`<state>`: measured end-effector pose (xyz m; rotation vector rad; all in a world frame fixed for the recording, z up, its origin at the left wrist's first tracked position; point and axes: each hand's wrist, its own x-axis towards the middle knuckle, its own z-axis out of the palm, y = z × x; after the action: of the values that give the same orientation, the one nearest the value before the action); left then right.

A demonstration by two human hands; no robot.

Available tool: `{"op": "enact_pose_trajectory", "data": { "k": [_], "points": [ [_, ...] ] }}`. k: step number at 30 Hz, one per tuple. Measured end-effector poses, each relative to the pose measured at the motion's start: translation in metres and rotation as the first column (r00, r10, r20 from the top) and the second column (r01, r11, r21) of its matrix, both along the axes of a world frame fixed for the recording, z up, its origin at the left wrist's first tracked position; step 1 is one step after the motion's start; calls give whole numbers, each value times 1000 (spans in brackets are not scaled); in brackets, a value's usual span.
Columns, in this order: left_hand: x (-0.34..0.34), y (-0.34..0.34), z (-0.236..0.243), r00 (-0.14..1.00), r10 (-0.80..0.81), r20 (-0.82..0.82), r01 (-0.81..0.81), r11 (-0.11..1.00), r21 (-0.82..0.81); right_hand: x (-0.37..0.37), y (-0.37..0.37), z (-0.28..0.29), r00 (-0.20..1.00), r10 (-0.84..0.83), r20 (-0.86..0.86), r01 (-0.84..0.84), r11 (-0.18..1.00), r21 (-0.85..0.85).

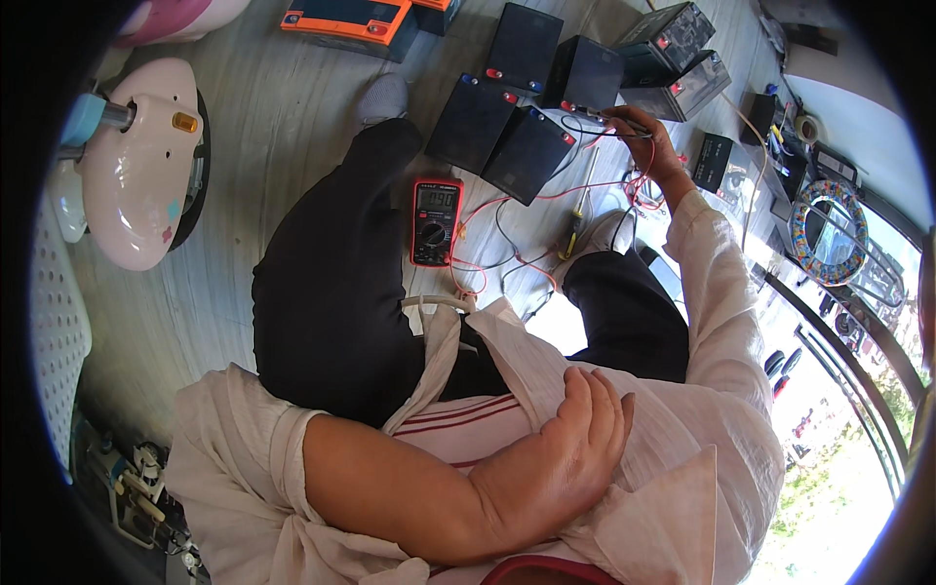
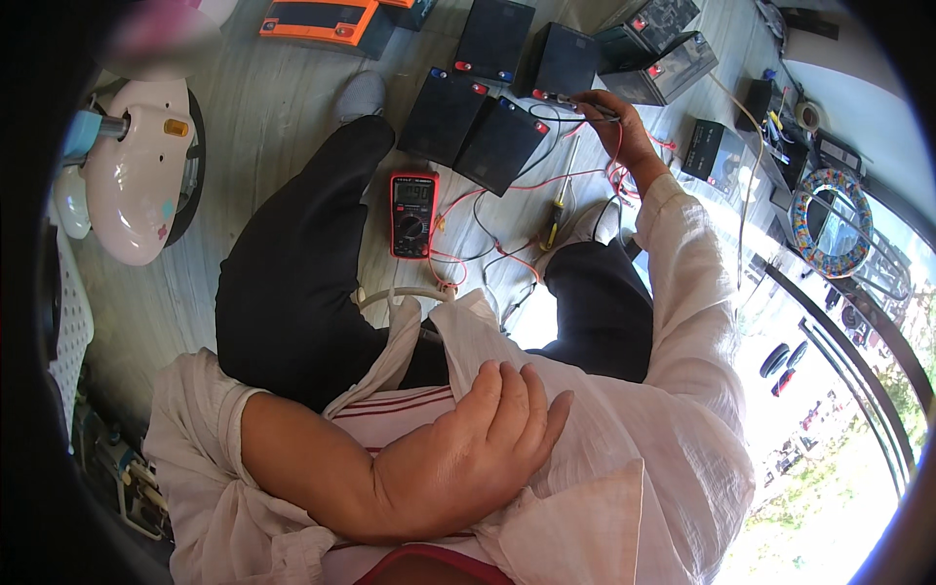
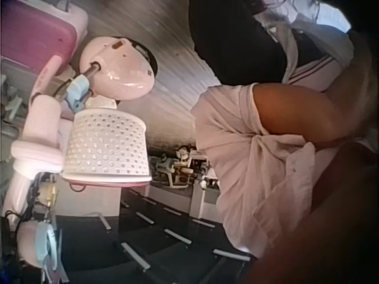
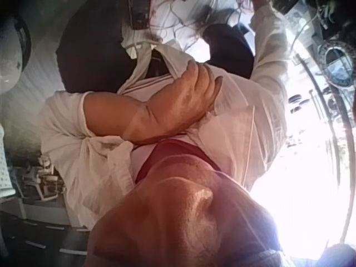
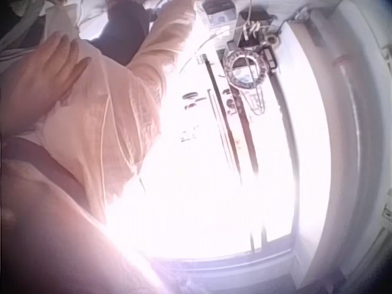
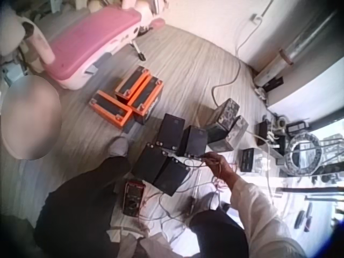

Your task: The person uses a screwdriver to loosen and tighten terminals on several batteries. They then connect wires to the battery terminals and use a multimeter to measure voltage.

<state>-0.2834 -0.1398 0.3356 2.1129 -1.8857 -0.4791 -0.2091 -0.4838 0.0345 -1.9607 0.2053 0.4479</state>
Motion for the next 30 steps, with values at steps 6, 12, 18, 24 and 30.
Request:
{"op": "enact_pose_trajectory", "data": {
  "k": [6,12,18,24,30],
  "points": [
    [2,1,1,1000,2,-7,-2,1000,6,2,0,-1,1000,-9,6,9,1000,8],
    [3,1,1,1000,2,-4,-2,1000,2,2,-1,-1,1000,-21,-19,22,999,25],
    [0,2,0,1000,2,9,-2,1000,-10,4,0,-2,1000,-16,-6,16,1000,20],
    [-1,2,-1,1000,-3,11,3,1000,-11,3,0,-1,1000,-15,-10,15,1000,8],
    [0,2,-1,1000,-9,11,9,1000,-13,3,1,-1,999,-31,-8,31,999,30]
  ]
}}
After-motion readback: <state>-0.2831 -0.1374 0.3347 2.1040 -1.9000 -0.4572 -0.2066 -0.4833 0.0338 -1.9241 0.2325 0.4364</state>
